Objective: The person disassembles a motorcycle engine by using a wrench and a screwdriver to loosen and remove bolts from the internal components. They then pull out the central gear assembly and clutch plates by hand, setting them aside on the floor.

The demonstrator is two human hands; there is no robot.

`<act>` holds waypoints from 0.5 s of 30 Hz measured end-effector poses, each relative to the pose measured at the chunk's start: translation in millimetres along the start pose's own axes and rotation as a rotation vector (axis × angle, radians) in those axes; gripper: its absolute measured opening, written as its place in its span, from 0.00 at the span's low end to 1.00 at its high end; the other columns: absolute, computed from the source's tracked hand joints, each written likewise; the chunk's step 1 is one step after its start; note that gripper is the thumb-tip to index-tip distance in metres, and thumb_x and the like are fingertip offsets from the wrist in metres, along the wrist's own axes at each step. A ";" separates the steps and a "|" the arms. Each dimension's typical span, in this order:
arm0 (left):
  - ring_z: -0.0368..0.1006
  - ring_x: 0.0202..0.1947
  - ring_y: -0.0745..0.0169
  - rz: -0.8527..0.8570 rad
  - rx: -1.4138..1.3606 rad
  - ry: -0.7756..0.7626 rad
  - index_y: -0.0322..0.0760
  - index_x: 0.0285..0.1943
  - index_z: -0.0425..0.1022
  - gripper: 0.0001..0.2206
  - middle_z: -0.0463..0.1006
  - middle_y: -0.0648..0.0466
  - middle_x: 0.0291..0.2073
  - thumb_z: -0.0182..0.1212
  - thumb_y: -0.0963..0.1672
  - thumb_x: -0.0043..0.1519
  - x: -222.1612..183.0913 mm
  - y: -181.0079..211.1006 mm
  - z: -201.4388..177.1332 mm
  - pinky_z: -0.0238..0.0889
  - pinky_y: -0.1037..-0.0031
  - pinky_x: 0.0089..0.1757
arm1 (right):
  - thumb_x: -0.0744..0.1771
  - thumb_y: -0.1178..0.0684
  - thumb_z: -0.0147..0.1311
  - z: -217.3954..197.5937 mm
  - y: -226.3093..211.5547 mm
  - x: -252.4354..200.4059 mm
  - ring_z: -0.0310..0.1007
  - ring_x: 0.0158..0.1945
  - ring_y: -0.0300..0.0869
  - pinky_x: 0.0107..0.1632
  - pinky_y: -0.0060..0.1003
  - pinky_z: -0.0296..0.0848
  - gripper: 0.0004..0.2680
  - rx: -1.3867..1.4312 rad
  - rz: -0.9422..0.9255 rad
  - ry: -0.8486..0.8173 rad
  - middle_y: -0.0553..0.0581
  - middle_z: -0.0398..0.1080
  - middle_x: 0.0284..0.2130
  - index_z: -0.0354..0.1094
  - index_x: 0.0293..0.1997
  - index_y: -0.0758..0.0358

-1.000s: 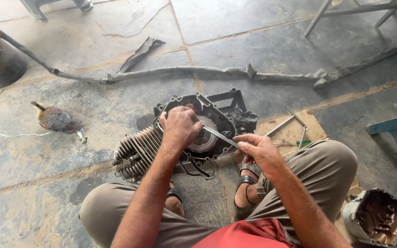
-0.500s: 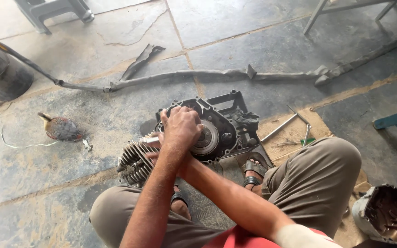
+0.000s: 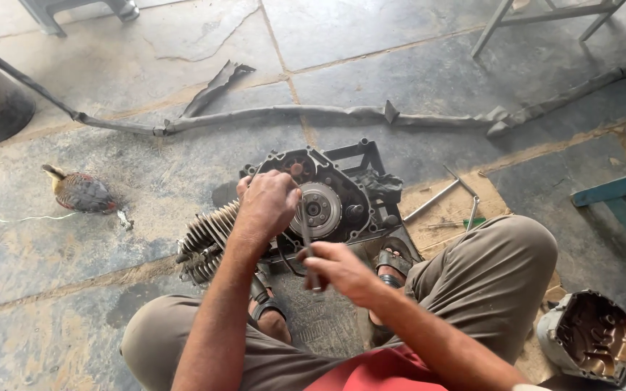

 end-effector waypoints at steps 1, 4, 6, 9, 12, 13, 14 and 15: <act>0.68 0.57 0.59 0.011 0.028 0.003 0.45 0.48 0.81 0.10 0.78 0.54 0.52 0.58 0.48 0.67 0.1 0.4 0.4 0.44 0.45 0.66 | 0.69 0.53 0.46 -14.7 -1.6 -6.6 0.75 0.30 0.41 0.32 0.34 0.74 0.12 -0.024 0.013 0.050 0.57 0.75 0.27 0.71 0.55 0.66; 0.64 0.61 0.59 0.021 0.103 0.005 0.45 0.45 0.82 0.08 0.75 0.54 0.56 0.61 0.48 0.63 -0.4 5.3 3.1 0.42 0.43 0.65 | 0.68 0.54 0.51 -67.3 -5.4 -22.6 0.73 0.28 0.39 0.30 0.35 0.73 0.11 -0.098 0.043 0.186 0.57 0.75 0.28 0.75 0.53 0.67; 0.62 0.63 0.59 0.000 0.135 -0.002 0.44 0.45 0.82 0.09 0.74 0.54 0.57 0.63 0.48 0.62 -1.4 9.4 6.7 0.39 0.41 0.67 | 0.67 0.56 0.54 -92.9 -10.2 -24.8 0.75 0.29 0.38 0.31 0.34 0.73 0.11 0.025 -0.040 0.180 0.59 0.77 0.29 0.75 0.52 0.69; 0.61 0.65 0.57 -0.034 0.142 -0.005 0.45 0.44 0.82 0.08 0.73 0.54 0.58 0.64 0.48 0.62 0.2 14.1 5.4 0.35 0.40 0.68 | 0.66 0.56 0.55 -119.7 -11.0 -24.8 0.76 0.28 0.39 0.31 0.33 0.75 0.12 0.131 -0.056 0.256 0.60 0.80 0.31 0.73 0.53 0.68; 0.61 0.65 0.56 -0.054 0.130 -0.020 0.45 0.45 0.82 0.08 0.72 0.54 0.59 0.63 0.48 0.63 -1.0 14.6 2.2 0.35 0.38 0.67 | 0.66 0.56 0.57 -133.3 -18.4 -24.5 0.73 0.26 0.38 0.30 0.31 0.72 0.12 0.060 -0.125 0.286 0.61 0.80 0.33 0.75 0.53 0.69; 0.60 0.66 0.56 -0.065 0.143 -0.037 0.45 0.45 0.83 0.09 0.72 0.54 0.59 0.64 0.49 0.62 -0.8 15.6 0.6 0.35 0.38 0.67 | 0.66 0.56 0.57 -135.3 -21.5 -24.7 0.73 0.27 0.38 0.30 0.31 0.71 0.12 0.057 -0.153 0.316 0.60 0.80 0.32 0.75 0.53 0.69; 0.60 0.66 0.55 -0.077 0.155 -0.054 0.46 0.45 0.83 0.09 0.71 0.54 0.60 0.65 0.49 0.62 -0.3 17.5 -0.8 0.35 0.38 0.67 | 0.66 0.56 0.57 -136.3 -25.1 -25.0 0.72 0.27 0.38 0.30 0.31 0.70 0.12 0.055 -0.182 0.347 0.60 0.79 0.32 0.74 0.53 0.69; 0.59 0.66 0.55 -0.089 0.166 -0.071 0.46 0.45 0.83 0.10 0.71 0.54 0.60 0.65 0.50 0.61 -0.2 19.2 -1.9 0.34 0.38 0.67 | 0.66 0.56 0.58 -136.7 -28.2 -26.3 0.72 0.27 0.37 0.30 0.31 0.69 0.11 0.051 -0.209 0.378 0.60 0.79 0.32 0.74 0.53 0.69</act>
Point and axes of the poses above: each hand's wrist, its own x-axis towards the middle knuckle, its own z-axis out of the palm, y = z × x, the point moved 6 cm from there along x, towards the middle knuckle
